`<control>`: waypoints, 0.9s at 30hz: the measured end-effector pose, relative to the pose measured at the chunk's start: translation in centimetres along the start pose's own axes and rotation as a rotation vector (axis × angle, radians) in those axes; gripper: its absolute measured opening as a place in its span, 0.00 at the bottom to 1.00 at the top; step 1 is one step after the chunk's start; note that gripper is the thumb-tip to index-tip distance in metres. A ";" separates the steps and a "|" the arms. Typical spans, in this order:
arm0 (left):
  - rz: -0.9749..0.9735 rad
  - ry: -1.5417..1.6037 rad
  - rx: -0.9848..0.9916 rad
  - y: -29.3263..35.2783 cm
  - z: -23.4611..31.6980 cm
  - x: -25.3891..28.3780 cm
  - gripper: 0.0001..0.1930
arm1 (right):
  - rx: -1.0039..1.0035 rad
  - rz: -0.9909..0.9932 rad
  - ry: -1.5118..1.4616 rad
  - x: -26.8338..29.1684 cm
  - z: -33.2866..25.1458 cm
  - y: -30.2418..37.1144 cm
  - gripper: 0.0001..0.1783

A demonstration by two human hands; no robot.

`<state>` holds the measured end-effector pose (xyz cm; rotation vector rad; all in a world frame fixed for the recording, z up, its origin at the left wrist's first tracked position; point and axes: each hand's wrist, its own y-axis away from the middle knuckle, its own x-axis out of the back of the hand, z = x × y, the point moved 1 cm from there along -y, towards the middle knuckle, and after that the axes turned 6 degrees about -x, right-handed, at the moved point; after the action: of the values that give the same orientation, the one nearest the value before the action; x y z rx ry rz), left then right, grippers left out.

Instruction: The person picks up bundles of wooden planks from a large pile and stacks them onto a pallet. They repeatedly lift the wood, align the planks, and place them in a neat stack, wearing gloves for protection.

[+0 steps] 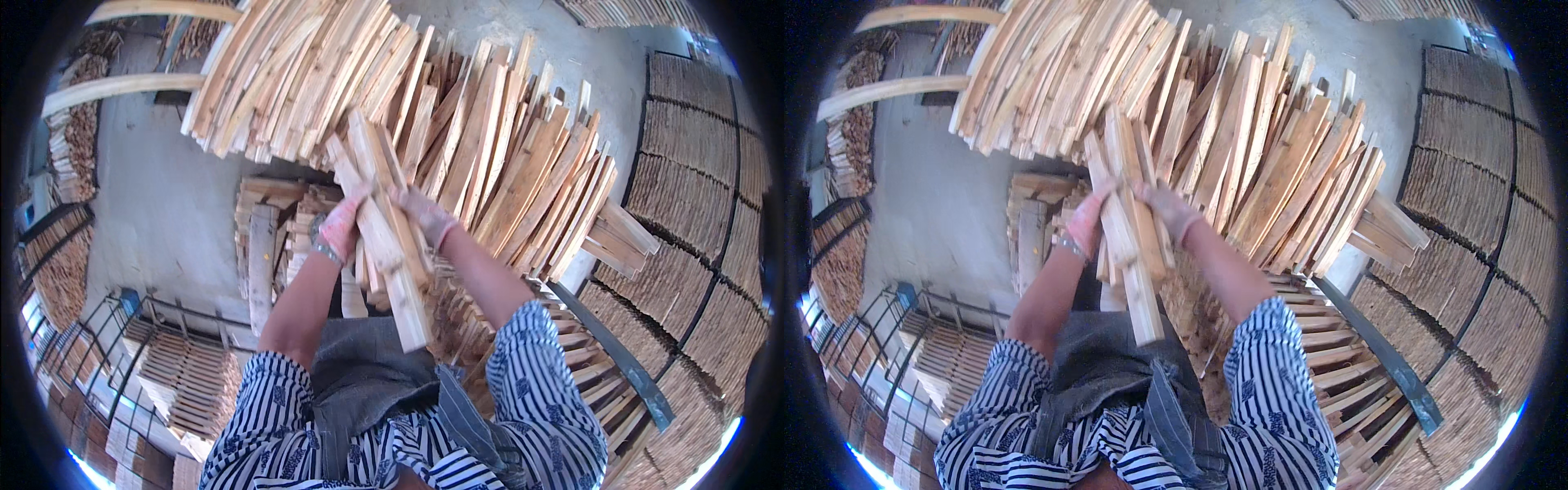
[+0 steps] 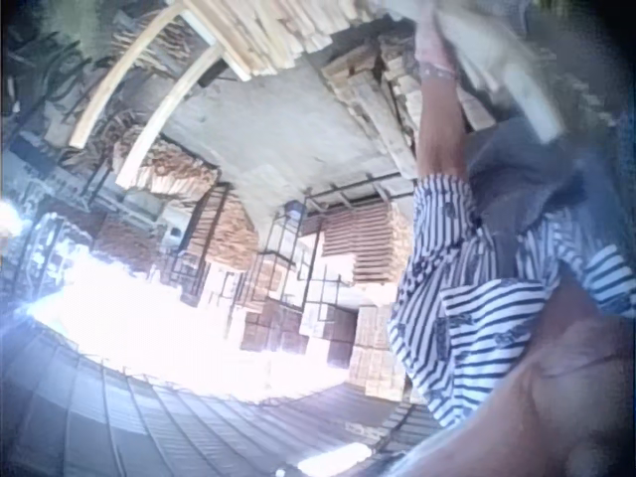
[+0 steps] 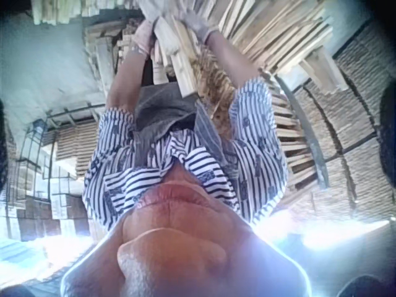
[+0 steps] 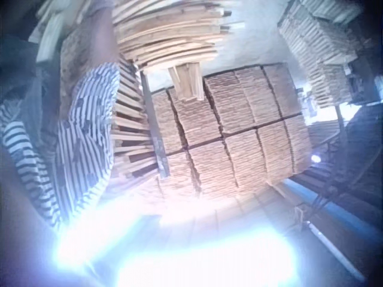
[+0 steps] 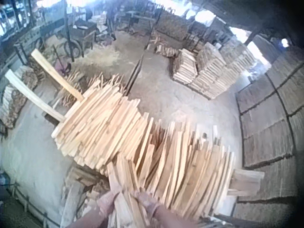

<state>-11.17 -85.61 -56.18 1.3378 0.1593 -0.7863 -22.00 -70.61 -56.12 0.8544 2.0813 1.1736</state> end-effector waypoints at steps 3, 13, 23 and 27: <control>-0.080 -0.140 -0.020 3.8 -0.1 -0.2 0.26 | 0.093 -0.001 -0.178 -2.0 2.5 3.6 0.47; -0.153 -0.408 -0.507 18.1 9.1 -13.6 0.26 | 0.657 0.140 -0.028 -3.3 -10.1 19.6 0.69; -0.455 -0.568 -0.541 25.1 6.1 -21.3 0.35 | 1.007 0.365 -0.085 -0.9 -8.8 35.0 0.68; -0.646 -0.697 -0.603 22.3 5.5 -23.2 0.39 | 1.081 0.602 -0.076 1.7 -7.7 37.7 0.71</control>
<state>-16.90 -80.45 -24.44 0.3756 0.2504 -1.5575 -19.71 -57.97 -19.81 2.0617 2.4142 0.1120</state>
